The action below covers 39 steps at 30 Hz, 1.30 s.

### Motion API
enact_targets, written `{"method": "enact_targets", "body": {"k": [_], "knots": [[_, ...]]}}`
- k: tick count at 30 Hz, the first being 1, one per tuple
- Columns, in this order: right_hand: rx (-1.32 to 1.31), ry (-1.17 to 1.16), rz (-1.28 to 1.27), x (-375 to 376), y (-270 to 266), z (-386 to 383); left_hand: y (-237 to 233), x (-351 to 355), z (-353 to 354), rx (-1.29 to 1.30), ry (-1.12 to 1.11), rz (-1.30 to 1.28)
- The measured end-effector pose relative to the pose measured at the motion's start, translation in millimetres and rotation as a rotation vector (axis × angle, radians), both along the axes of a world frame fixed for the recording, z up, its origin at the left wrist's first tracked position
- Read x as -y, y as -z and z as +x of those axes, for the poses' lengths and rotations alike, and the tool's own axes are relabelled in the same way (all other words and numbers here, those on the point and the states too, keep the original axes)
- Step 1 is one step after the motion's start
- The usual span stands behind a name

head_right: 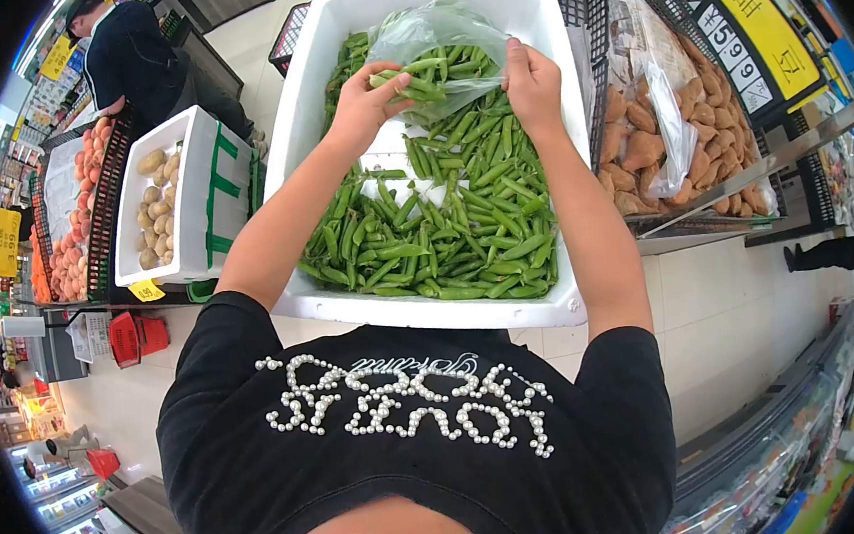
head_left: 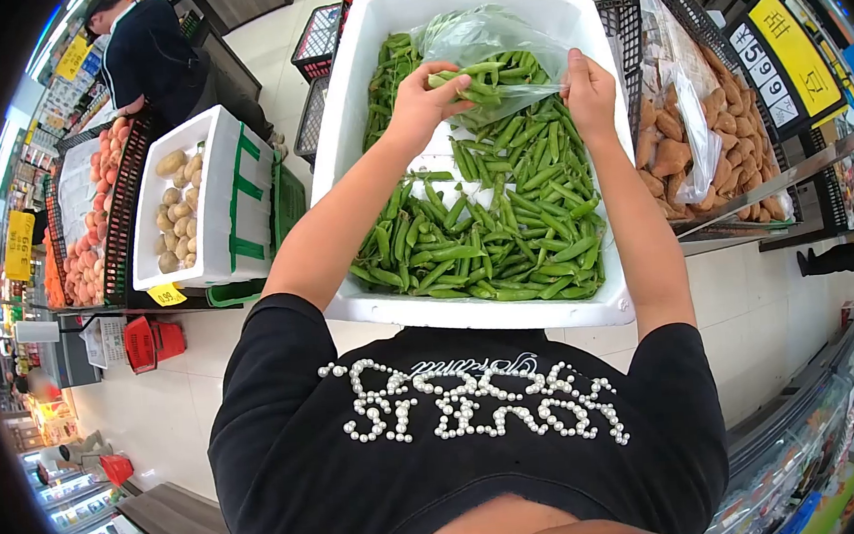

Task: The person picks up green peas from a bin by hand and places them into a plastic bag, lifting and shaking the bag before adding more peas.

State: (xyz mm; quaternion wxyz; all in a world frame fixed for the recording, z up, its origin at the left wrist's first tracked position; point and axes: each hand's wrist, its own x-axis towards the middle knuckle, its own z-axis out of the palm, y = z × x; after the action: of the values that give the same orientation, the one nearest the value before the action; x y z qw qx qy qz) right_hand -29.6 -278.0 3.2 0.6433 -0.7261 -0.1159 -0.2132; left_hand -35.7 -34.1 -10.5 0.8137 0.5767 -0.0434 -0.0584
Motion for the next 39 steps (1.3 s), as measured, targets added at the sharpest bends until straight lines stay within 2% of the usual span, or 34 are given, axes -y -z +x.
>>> {"method": "enact_targets", "body": {"k": [3, 8, 12, 15, 18, 21, 24, 27, 30, 32, 33, 35, 38, 39], "knots": [[0.022, 0.009, -0.010, -2, 0, 0, 2, 1, 3, -0.073, -0.071, -0.114], [0.032, -0.019, -0.050, -8, -6, -5, -8, 21, 20, 0.006, -0.120, -0.255], [0.062, -0.012, -0.058, -6, -6, -3, -22, 57, 44, 0.119, -0.103, -0.172], [0.082, -0.004, -0.027, -3, -2, -2, 0, 72, 92, 0.347, 0.043, 0.309], [0.076, -0.012, -0.006, -3, -3, -4, -7, 81, 100, 0.997, 0.012, 0.955], [0.054, -0.017, -0.016, -2, -3, -5, -19, 86, 99, 0.990, 0.097, 1.236], [0.041, -0.015, -0.028, 1, -5, -4, -38, 72, 96, 1.105, -0.043, 1.272], [0.031, -0.022, -0.021, 2, -8, -6, -25, 61, 77, 1.021, -0.048, 1.091], [0.010, -0.030, -0.016, 2, -8, -4, -21, 41, 31, 0.980, 0.208, 1.056], [0.014, -0.038, -0.008, 1, -7, -1, -20, 29, -12, 0.851, 0.431, 1.027], [0.021, -0.042, -0.006, 1, -7, 2, -18, 23, -27, 0.899, 0.510, 1.056], [0.031, -0.054, -0.006, 3, -5, 6, -1, 14, -37, 0.812, 0.763, 1.302], [-0.002, -0.032, -0.005, 4, -4, 7, 31, 10, -44, 0.848, 0.471, 1.647], [-0.009, -0.026, -0.011, 3, -5, 6, 35, 12, -41, 0.756, 0.539, 1.692]]}}
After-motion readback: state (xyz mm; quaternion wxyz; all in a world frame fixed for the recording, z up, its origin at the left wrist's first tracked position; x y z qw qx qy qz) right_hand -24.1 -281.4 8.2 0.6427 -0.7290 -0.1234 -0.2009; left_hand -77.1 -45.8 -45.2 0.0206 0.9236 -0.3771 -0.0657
